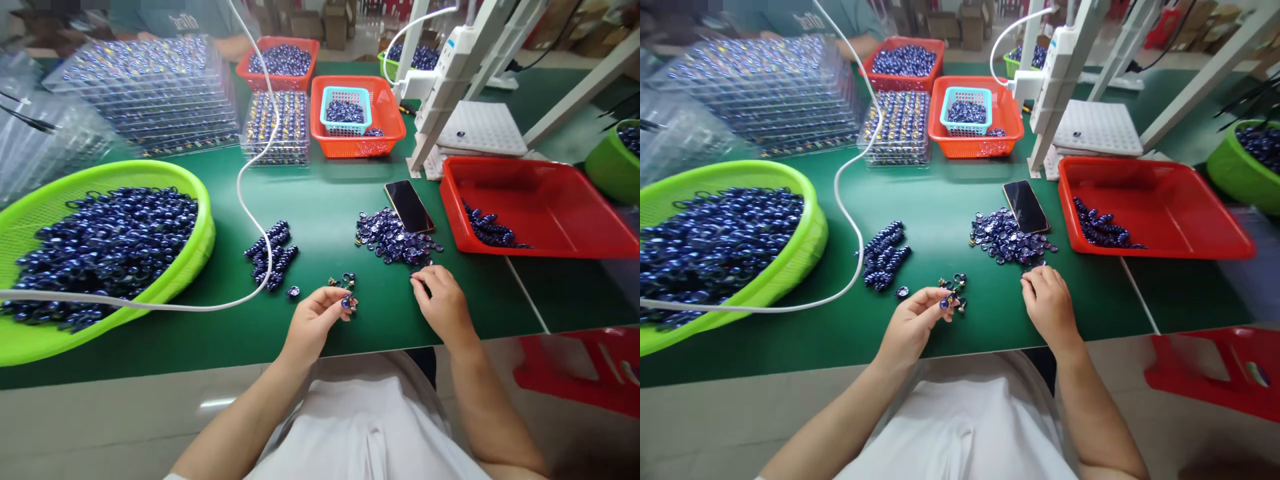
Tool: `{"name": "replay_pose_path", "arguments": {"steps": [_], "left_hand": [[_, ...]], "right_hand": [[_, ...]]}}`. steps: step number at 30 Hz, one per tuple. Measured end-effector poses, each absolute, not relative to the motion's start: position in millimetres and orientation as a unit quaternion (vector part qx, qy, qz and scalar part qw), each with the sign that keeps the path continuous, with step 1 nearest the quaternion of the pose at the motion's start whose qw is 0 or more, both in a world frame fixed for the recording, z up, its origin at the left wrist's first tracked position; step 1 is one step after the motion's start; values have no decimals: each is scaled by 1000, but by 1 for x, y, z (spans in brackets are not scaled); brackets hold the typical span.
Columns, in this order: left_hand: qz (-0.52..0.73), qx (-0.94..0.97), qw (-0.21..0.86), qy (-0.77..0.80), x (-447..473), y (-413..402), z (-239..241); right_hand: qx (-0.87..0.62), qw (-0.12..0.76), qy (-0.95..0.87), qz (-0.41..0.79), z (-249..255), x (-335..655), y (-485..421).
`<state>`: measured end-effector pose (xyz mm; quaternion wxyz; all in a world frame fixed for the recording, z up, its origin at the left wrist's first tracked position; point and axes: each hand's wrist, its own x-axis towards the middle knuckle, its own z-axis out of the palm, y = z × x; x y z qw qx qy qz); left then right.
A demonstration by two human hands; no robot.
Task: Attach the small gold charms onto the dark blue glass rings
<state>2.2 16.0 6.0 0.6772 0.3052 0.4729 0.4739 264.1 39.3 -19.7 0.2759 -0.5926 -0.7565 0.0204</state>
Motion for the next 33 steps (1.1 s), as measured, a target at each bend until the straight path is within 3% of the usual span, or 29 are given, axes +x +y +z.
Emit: {"name": "replay_pose_path", "arguments": {"steps": [7, 15, 27, 30, 33], "left_hand": [[488, 214, 721, 443, 4, 15, 6], [491, 192, 735, 427, 6, 12, 0], [539, 140, 702, 443, 10, 12, 3], [535, 138, 710, 436, 9, 11, 2], [528, 143, 718, 431, 7, 10, 1]], "right_hand": [[-544, 381, -727, 172, -7, 215, 8], [-527, 427, -696, 236, 1, 181, 2], [-412, 388, -819, 94, -12, 157, -2], [-394, 425, -798, 166, -7, 158, -1], [-390, 456, -733, 321, -2, 162, -2]]}}
